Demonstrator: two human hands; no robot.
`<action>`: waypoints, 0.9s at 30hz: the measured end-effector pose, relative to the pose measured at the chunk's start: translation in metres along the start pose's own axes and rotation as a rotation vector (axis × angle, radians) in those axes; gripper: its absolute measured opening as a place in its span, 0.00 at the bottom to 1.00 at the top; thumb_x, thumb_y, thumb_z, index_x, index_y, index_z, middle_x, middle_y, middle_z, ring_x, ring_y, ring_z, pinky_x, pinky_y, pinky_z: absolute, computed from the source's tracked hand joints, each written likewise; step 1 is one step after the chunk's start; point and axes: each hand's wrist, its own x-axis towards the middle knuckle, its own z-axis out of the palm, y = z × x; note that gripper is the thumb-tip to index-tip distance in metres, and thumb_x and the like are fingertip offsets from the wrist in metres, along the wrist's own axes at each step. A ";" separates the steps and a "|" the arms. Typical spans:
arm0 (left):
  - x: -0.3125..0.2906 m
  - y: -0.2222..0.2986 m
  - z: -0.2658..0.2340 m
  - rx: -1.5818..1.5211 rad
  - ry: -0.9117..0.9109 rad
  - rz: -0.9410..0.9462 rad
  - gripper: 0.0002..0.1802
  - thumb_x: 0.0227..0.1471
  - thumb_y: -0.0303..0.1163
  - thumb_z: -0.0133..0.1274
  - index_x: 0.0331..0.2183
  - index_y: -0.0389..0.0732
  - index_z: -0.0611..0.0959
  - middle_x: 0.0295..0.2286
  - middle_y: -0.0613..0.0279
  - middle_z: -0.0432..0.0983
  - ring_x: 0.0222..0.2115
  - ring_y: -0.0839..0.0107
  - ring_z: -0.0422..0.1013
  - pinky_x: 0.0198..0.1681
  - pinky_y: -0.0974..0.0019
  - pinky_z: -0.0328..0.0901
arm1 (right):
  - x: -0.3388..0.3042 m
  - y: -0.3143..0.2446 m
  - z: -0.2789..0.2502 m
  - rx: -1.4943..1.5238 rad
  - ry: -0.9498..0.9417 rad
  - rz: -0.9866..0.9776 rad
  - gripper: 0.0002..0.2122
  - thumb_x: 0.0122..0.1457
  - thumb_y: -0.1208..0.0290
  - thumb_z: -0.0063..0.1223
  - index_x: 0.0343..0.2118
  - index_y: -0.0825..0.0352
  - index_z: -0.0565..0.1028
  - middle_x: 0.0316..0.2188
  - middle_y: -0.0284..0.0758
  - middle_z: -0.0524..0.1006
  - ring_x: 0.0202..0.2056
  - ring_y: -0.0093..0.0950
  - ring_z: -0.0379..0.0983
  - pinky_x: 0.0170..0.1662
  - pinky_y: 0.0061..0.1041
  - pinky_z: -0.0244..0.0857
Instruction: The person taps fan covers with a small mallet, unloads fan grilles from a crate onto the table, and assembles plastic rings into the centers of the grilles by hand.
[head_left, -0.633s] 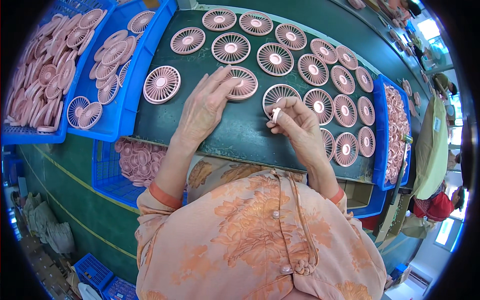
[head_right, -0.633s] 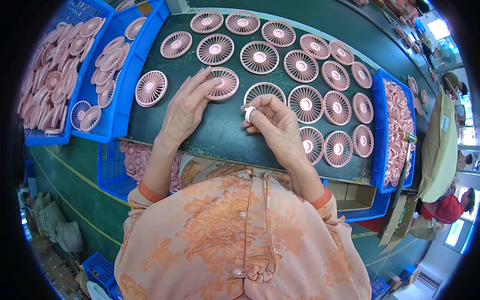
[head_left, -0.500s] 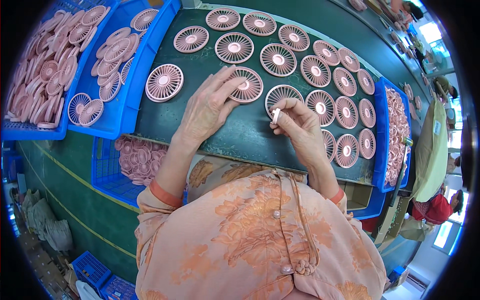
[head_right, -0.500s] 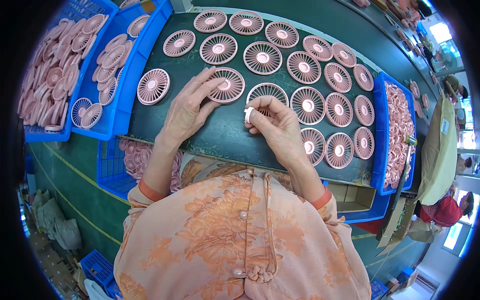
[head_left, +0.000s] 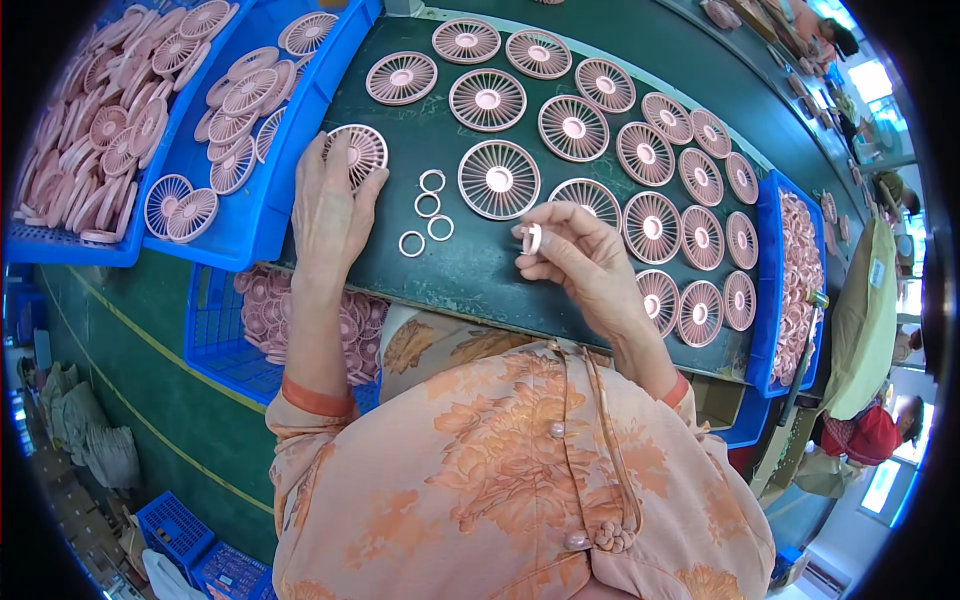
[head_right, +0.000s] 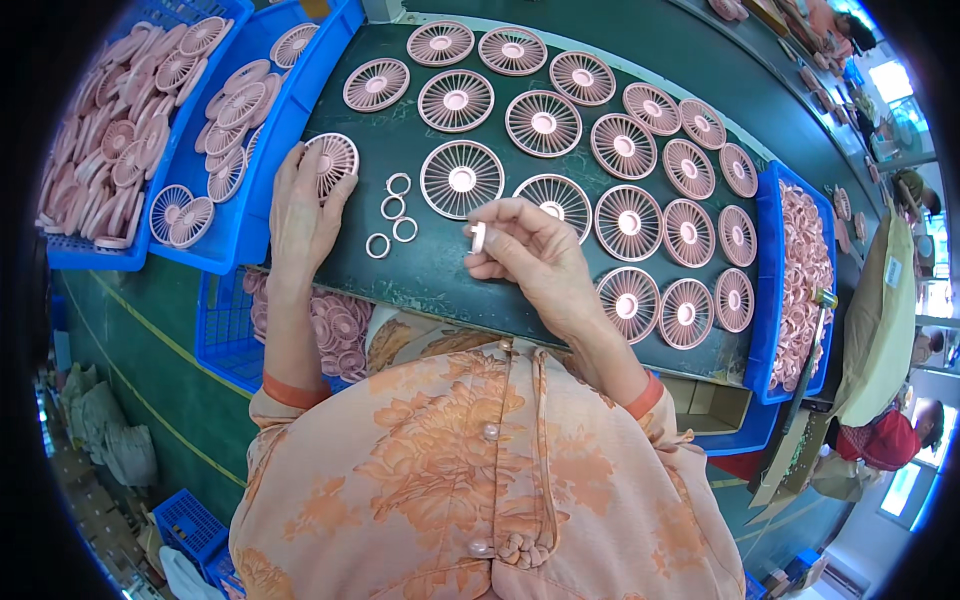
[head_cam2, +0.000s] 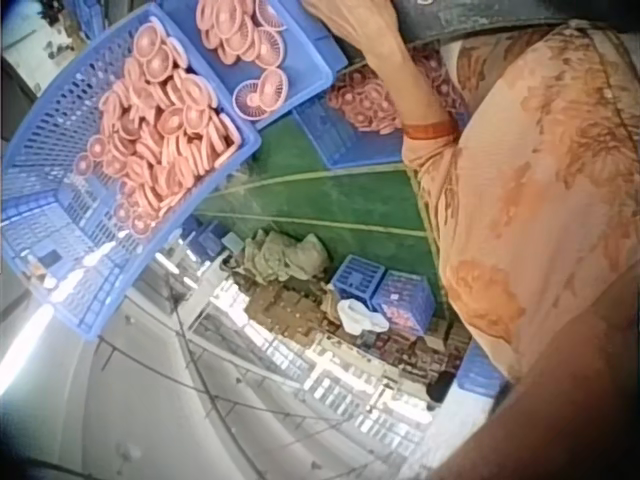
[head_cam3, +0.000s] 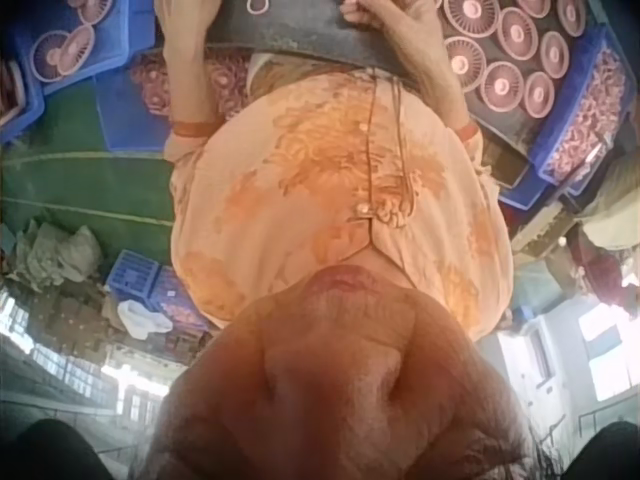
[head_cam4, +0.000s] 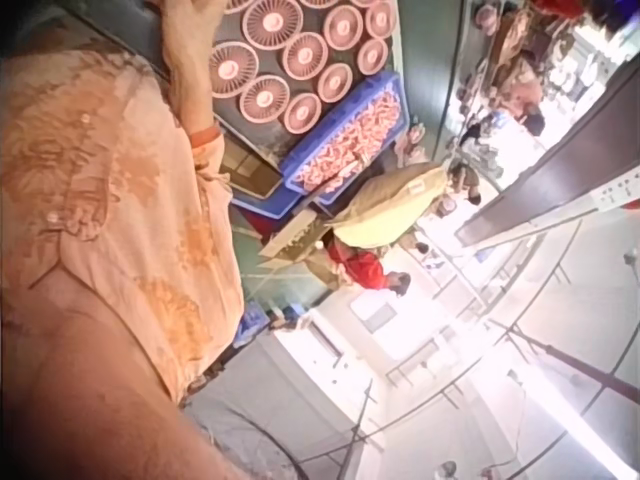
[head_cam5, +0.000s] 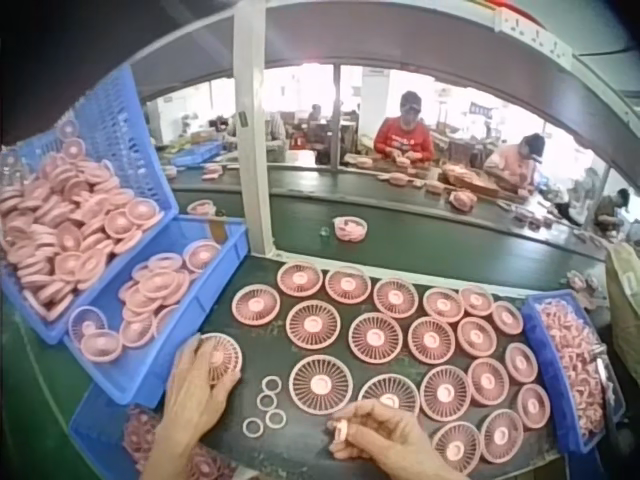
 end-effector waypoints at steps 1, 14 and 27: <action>0.001 0.002 -0.003 -0.005 -0.003 0.003 0.38 0.47 0.34 0.68 0.60 0.41 0.74 0.59 0.37 0.66 0.59 0.40 0.63 0.63 0.49 0.60 | 0.000 0.000 -0.001 0.003 -0.030 0.023 0.12 0.69 0.72 0.53 0.52 0.68 0.75 0.46 0.37 0.80 0.40 0.21 0.80 0.45 0.20 0.78; -0.014 0.047 -0.025 -0.664 0.035 -0.171 0.28 0.52 0.27 0.66 0.55 0.33 0.78 0.45 0.51 0.81 0.40 0.64 0.79 0.45 0.62 0.74 | -0.002 -0.002 0.008 -0.054 -0.011 0.031 0.13 0.65 0.75 0.59 0.51 0.69 0.77 0.44 0.33 0.79 0.39 0.21 0.80 0.44 0.19 0.77; -0.054 0.095 -0.004 -1.597 -0.377 -0.658 0.11 0.65 0.27 0.49 0.45 0.30 0.80 0.41 0.53 0.81 0.38 0.71 0.81 0.44 0.67 0.78 | -0.005 -0.016 0.030 -0.677 0.040 -0.433 0.12 0.60 0.81 0.62 0.47 0.70 0.79 0.42 0.34 0.81 0.38 0.19 0.78 0.42 0.18 0.76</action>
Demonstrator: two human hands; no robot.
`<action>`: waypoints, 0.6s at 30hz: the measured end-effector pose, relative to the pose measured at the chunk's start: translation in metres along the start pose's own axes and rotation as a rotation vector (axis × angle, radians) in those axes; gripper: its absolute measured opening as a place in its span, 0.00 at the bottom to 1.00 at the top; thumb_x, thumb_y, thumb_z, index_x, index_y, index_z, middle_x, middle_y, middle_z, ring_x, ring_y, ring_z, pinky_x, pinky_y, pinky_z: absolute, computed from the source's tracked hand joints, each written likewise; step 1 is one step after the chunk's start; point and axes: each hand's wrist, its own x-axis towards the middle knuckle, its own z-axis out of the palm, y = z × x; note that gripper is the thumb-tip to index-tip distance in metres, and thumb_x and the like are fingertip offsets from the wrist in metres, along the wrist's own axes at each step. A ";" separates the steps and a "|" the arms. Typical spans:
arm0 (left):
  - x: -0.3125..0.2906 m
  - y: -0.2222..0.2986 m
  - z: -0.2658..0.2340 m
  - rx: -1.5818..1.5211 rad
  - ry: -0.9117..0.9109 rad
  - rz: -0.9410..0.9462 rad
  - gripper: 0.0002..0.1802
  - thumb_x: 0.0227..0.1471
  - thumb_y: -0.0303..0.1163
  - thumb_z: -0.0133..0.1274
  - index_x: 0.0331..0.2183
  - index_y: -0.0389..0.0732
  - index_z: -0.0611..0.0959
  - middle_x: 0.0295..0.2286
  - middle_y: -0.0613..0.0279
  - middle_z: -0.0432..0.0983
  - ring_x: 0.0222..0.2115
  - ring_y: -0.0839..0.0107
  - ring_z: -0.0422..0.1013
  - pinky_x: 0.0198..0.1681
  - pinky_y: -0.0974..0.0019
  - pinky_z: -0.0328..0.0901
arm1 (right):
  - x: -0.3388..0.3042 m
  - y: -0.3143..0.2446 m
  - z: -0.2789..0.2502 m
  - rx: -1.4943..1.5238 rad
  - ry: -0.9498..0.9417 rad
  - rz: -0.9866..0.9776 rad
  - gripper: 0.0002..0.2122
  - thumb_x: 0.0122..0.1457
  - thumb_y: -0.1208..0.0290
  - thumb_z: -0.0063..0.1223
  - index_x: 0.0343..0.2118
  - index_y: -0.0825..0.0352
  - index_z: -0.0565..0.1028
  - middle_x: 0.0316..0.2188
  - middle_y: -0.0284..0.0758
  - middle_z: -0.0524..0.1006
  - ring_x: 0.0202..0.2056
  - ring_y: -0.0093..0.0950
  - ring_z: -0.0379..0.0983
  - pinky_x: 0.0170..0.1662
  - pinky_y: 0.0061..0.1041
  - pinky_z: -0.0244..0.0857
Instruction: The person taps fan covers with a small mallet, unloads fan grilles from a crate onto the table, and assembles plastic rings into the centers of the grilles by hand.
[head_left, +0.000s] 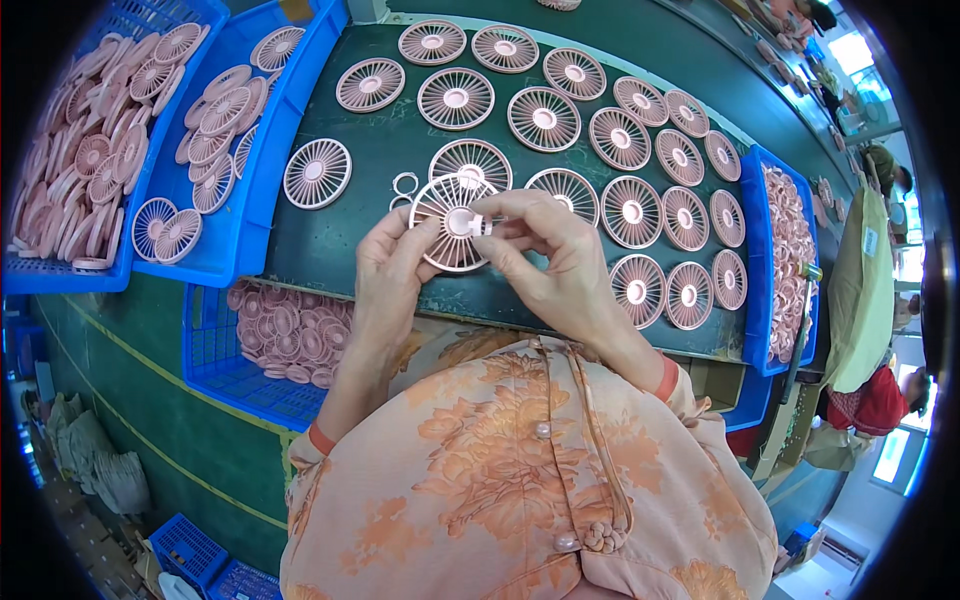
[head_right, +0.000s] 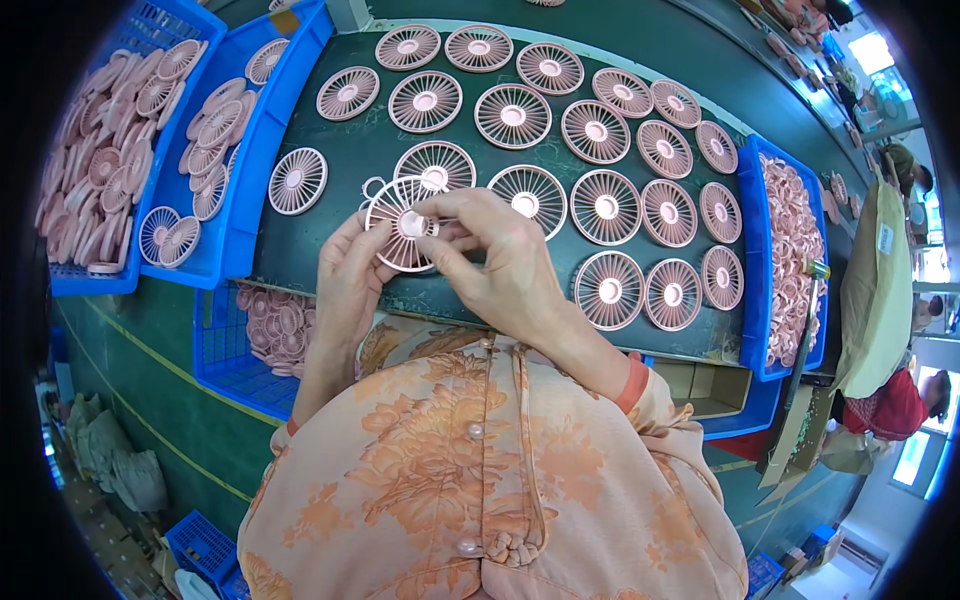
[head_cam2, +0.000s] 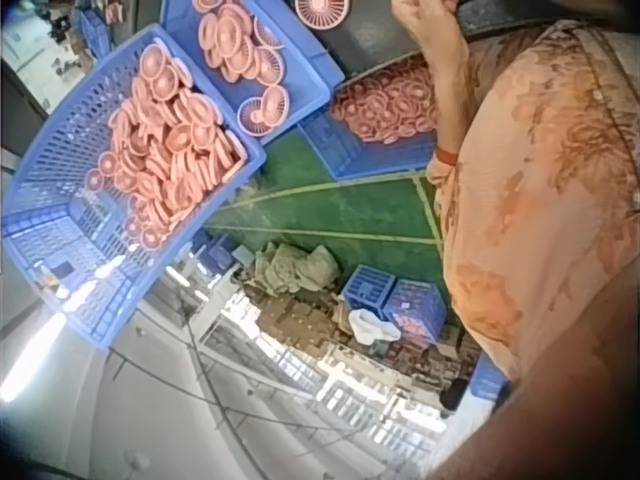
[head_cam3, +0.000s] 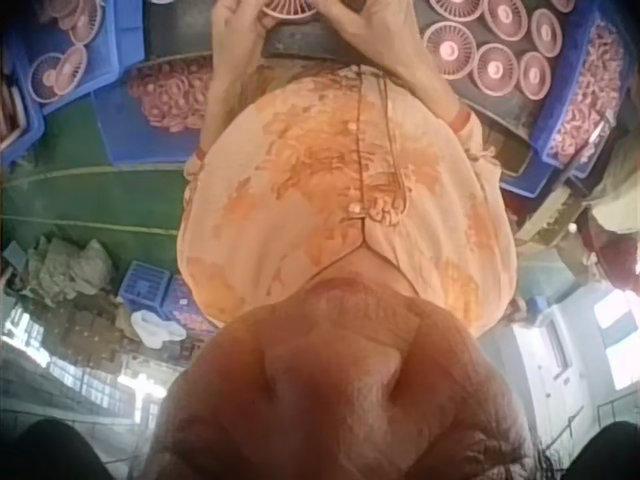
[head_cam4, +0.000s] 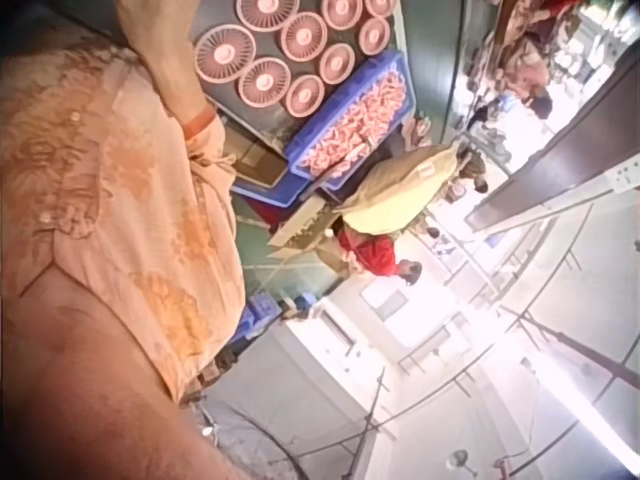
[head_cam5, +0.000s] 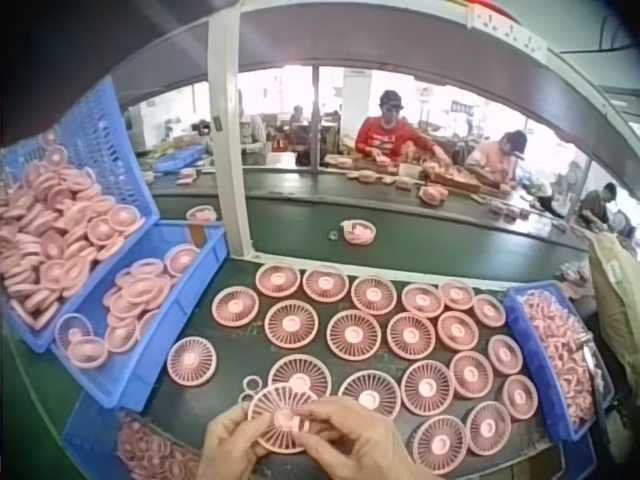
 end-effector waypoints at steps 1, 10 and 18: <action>0.000 -0.003 0.000 0.001 0.000 0.000 0.11 0.65 0.27 0.49 0.45 0.30 0.80 0.41 0.53 0.81 0.38 0.71 0.81 0.44 0.67 0.78 | 0.001 0.002 0.002 0.001 0.001 0.000 0.12 0.60 0.81 0.62 0.47 0.70 0.79 0.42 0.34 0.81 0.38 0.19 0.78 0.42 0.18 0.76; -0.005 -0.009 0.001 0.117 -0.055 0.056 0.13 0.66 0.30 0.52 0.47 0.31 0.81 0.38 0.58 0.82 0.36 0.77 0.79 0.40 0.73 0.75 | -0.001 0.012 0.003 -0.336 0.025 -0.230 0.11 0.58 0.77 0.65 0.44 0.67 0.82 0.37 0.38 0.81 0.35 0.30 0.80 0.36 0.27 0.75; -0.006 -0.005 0.001 0.352 -0.061 0.104 0.15 0.68 0.34 0.51 0.42 0.30 0.85 0.33 0.63 0.82 0.31 0.84 0.74 0.33 0.78 0.69 | -0.005 0.026 0.001 -0.387 -0.042 -0.364 0.09 0.56 0.75 0.66 0.40 0.67 0.84 0.38 0.37 0.81 0.38 0.33 0.80 0.39 0.29 0.75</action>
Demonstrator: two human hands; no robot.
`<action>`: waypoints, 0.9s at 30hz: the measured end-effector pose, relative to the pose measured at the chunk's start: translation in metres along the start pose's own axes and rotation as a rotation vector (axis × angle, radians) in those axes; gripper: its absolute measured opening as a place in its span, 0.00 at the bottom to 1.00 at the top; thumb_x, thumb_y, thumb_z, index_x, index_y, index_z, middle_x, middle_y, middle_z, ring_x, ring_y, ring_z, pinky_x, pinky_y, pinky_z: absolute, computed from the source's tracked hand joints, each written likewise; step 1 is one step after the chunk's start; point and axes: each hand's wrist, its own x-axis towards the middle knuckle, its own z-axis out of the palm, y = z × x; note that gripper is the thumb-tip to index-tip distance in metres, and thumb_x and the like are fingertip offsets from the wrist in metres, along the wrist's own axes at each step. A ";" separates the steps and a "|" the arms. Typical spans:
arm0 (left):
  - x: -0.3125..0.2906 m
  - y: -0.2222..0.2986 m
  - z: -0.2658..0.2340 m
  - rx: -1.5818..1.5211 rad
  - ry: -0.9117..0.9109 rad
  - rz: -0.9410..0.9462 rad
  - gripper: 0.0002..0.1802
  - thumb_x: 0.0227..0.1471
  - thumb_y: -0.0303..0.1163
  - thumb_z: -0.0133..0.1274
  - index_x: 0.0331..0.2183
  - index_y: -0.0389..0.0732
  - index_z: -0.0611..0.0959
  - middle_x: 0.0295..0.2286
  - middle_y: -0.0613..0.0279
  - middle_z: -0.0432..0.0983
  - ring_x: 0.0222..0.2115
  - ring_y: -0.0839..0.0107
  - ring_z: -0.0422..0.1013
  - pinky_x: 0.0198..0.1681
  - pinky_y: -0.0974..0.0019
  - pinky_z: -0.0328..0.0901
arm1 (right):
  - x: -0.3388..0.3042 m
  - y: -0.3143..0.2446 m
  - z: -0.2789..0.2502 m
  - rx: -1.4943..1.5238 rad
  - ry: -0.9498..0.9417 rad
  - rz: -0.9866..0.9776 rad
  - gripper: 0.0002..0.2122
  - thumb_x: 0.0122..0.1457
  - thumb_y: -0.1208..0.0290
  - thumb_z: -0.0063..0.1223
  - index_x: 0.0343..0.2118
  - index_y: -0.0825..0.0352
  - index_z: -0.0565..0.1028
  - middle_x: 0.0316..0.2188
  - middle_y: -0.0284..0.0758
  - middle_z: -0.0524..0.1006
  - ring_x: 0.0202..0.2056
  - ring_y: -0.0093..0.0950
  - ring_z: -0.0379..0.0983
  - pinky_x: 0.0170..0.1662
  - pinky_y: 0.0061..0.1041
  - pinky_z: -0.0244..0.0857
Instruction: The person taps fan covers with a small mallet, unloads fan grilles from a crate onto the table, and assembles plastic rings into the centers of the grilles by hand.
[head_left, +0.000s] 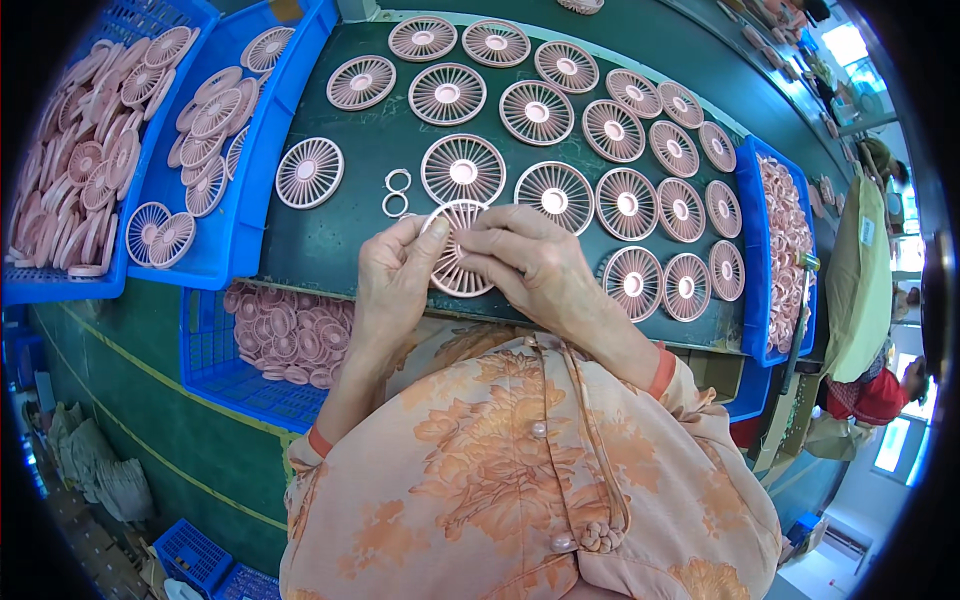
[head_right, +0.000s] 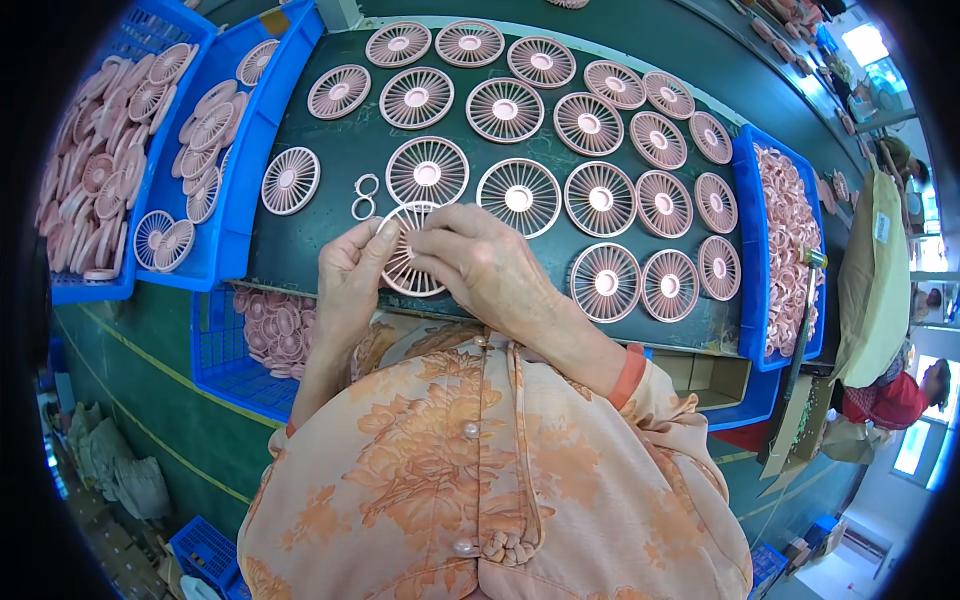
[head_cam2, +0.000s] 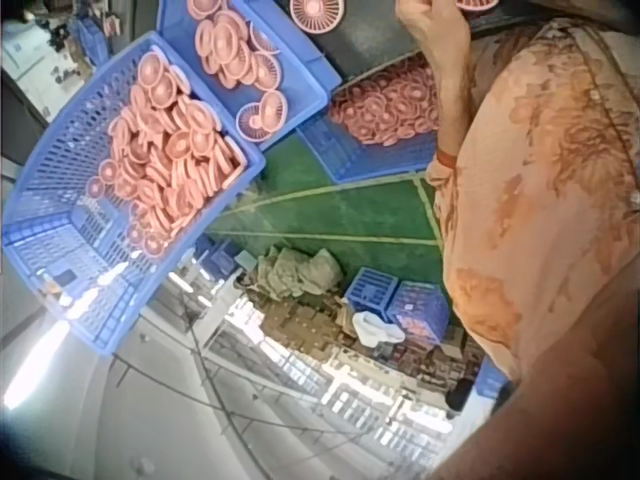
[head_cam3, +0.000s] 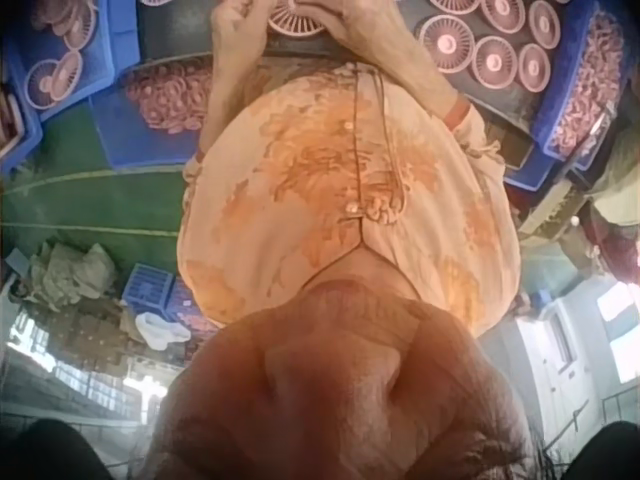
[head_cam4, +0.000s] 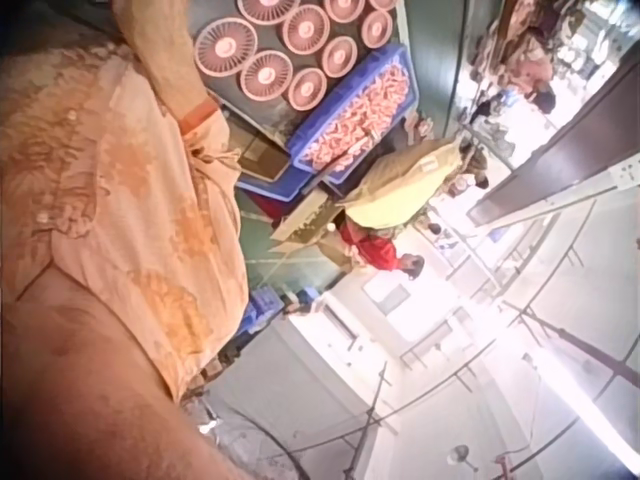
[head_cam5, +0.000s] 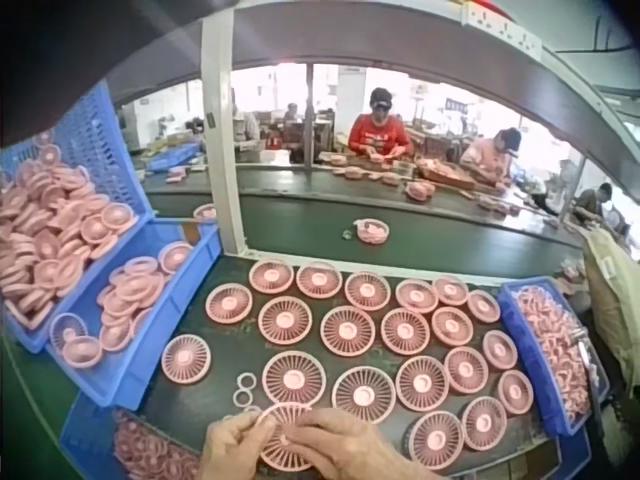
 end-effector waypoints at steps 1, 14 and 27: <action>0.000 0.002 -0.002 -0.003 -0.009 -0.001 0.15 0.68 0.34 0.51 0.42 0.30 0.85 0.33 0.63 0.82 0.31 0.84 0.74 0.33 0.78 0.69 | -0.003 0.000 0.000 -0.008 0.003 0.005 0.09 0.56 0.75 0.66 0.40 0.67 0.84 0.38 0.37 0.81 0.38 0.33 0.80 0.39 0.29 0.75; 0.001 0.022 0.016 -0.135 -0.335 -0.215 0.13 0.62 0.29 0.58 0.43 0.28 0.84 0.33 0.60 0.84 0.33 0.78 0.79 0.34 0.76 0.73 | -0.021 -0.004 -0.037 0.156 -0.133 0.111 0.15 0.48 0.75 0.73 0.41 0.64 0.85 0.41 0.34 0.78 0.44 0.30 0.77 0.45 0.27 0.73; 0.004 -0.015 0.046 0.938 -0.548 0.999 0.15 0.49 0.32 0.59 0.42 0.47 0.85 0.40 0.64 0.83 0.45 0.67 0.78 0.50 0.60 0.71 | -0.060 0.010 -0.067 0.365 0.388 0.318 0.29 0.51 0.83 0.70 0.58 0.68 0.75 0.56 0.33 0.70 0.48 0.19 0.71 0.51 0.22 0.68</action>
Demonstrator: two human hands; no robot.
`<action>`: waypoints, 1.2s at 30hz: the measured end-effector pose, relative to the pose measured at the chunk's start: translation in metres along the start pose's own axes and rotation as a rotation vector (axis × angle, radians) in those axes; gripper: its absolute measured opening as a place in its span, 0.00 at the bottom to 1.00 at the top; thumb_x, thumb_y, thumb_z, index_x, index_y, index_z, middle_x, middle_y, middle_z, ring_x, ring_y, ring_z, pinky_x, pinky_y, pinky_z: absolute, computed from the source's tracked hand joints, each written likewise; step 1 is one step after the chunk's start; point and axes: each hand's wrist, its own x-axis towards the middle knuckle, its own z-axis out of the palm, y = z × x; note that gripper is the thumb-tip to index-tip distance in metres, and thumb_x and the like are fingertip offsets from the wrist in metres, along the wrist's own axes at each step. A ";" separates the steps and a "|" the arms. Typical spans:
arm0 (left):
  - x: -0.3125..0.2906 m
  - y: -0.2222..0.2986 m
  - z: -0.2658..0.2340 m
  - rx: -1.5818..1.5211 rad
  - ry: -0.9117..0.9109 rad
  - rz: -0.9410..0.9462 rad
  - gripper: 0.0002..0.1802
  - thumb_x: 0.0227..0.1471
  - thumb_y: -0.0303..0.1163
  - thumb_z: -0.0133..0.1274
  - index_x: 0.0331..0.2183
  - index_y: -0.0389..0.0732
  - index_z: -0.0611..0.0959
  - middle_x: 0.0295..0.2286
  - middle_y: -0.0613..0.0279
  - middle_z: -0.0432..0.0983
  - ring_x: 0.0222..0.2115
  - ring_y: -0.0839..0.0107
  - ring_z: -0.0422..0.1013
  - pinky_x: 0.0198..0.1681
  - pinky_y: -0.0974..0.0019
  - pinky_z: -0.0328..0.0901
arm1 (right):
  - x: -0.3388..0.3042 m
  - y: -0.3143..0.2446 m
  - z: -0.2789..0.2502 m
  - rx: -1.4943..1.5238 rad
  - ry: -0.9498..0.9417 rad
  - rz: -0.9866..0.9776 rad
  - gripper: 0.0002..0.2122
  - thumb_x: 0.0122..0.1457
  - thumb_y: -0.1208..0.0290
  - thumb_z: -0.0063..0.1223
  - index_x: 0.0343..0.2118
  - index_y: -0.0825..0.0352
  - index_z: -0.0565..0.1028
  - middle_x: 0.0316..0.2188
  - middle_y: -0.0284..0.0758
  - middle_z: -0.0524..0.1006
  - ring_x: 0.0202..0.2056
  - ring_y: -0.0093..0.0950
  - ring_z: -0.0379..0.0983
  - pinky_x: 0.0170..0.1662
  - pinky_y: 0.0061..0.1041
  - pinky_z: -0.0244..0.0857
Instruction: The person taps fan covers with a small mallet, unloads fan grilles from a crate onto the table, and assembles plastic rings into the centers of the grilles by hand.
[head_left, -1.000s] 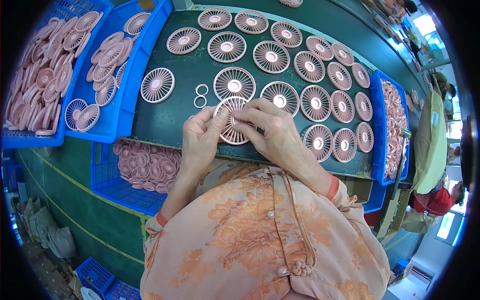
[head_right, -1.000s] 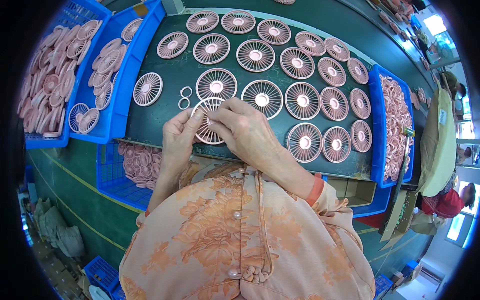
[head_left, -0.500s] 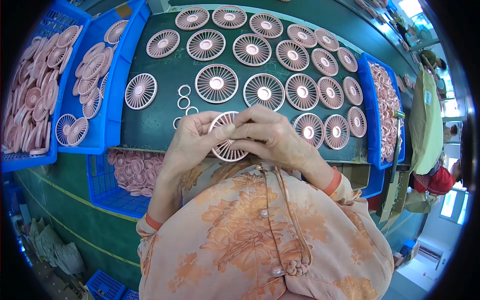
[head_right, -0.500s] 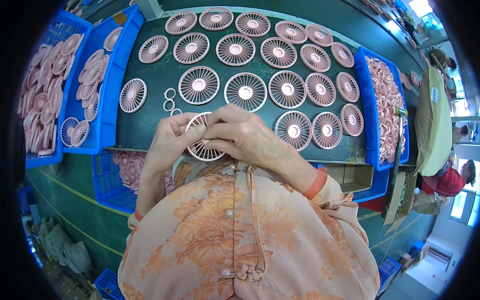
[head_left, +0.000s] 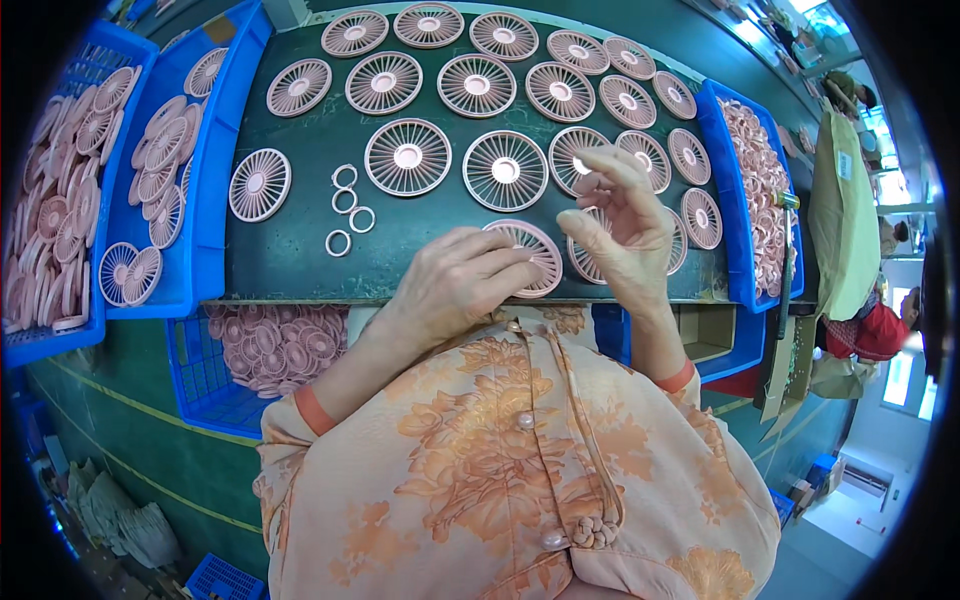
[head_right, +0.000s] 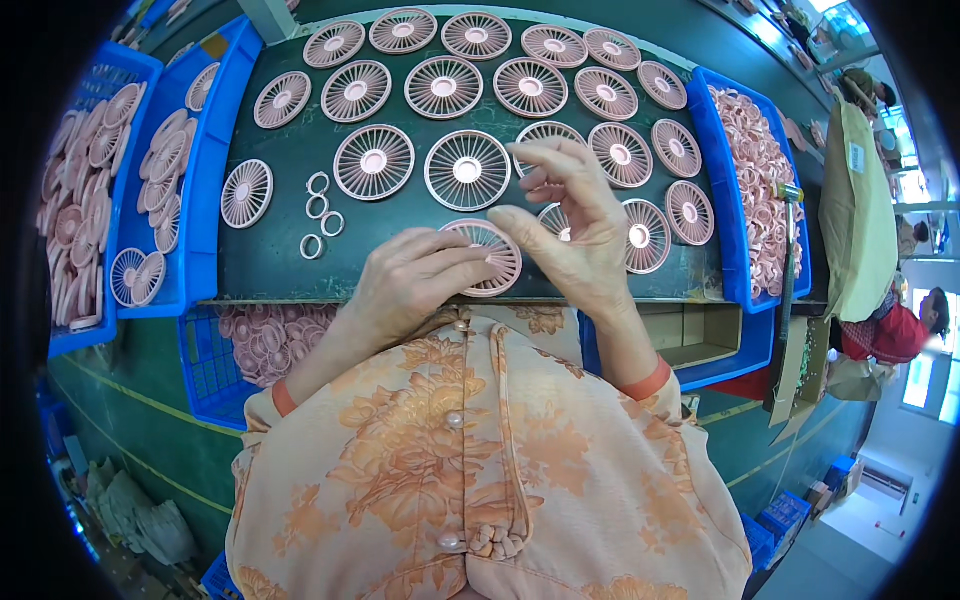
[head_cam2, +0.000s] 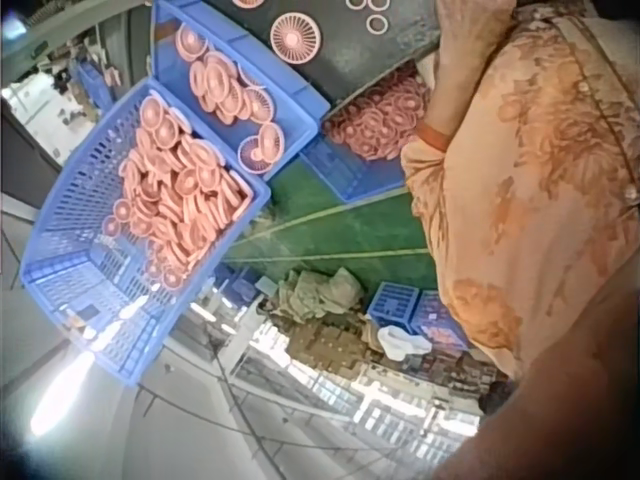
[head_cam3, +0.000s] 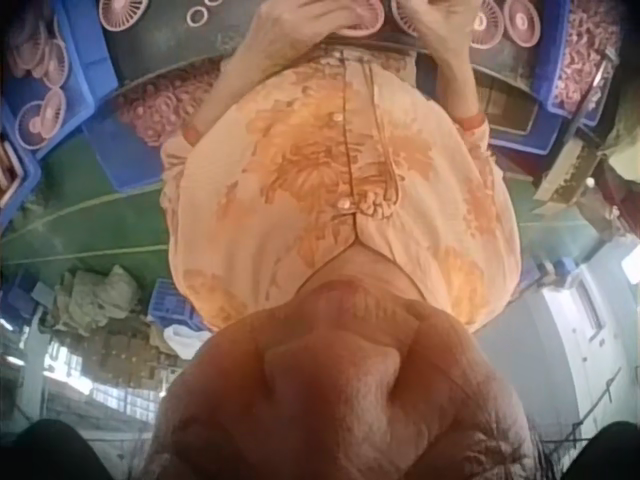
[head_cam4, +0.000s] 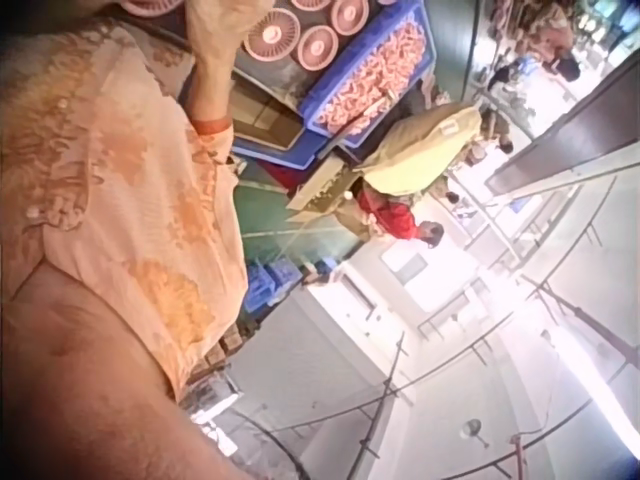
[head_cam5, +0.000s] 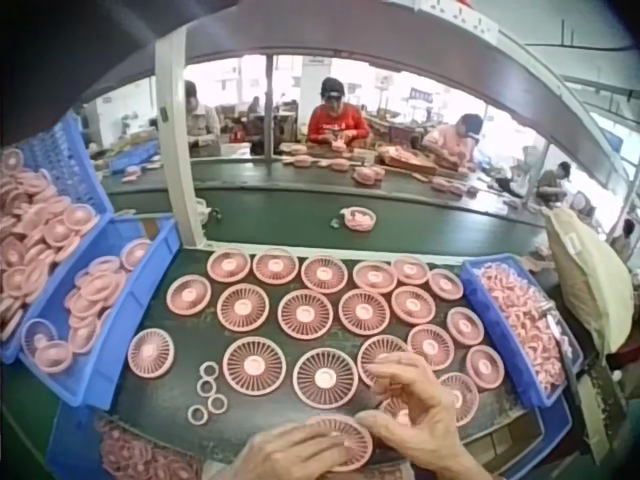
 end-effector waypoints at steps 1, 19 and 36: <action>-0.001 -0.001 0.004 0.009 0.001 -0.009 0.15 0.49 0.32 0.59 0.42 0.47 0.85 0.40 0.64 0.83 0.45 0.67 0.78 0.50 0.60 0.71 | -0.002 -0.001 0.004 -0.013 -0.008 0.000 0.28 0.51 0.83 0.70 0.57 0.67 0.75 0.56 0.33 0.71 0.47 0.19 0.71 0.50 0.21 0.68; -0.075 -0.051 -0.085 0.390 0.467 -0.743 0.21 0.57 0.30 0.60 0.51 0.34 0.79 0.49 0.44 0.77 0.50 0.47 0.73 0.54 0.52 0.67 | 0.040 0.027 0.139 -0.632 -0.524 -0.269 0.06 0.56 0.74 0.62 0.36 0.66 0.80 0.38 0.39 0.74 0.40 0.40 0.75 0.42 0.38 0.71; -0.071 -0.094 -0.093 0.224 0.386 -0.982 0.28 0.48 0.39 0.68 0.50 0.39 0.80 0.48 0.44 0.75 0.48 0.47 0.71 0.53 0.51 0.66 | 0.040 0.008 0.107 0.428 -0.502 0.602 0.06 0.68 0.72 0.55 0.44 0.66 0.74 0.39 0.30 0.79 0.38 0.17 0.77 0.42 0.17 0.72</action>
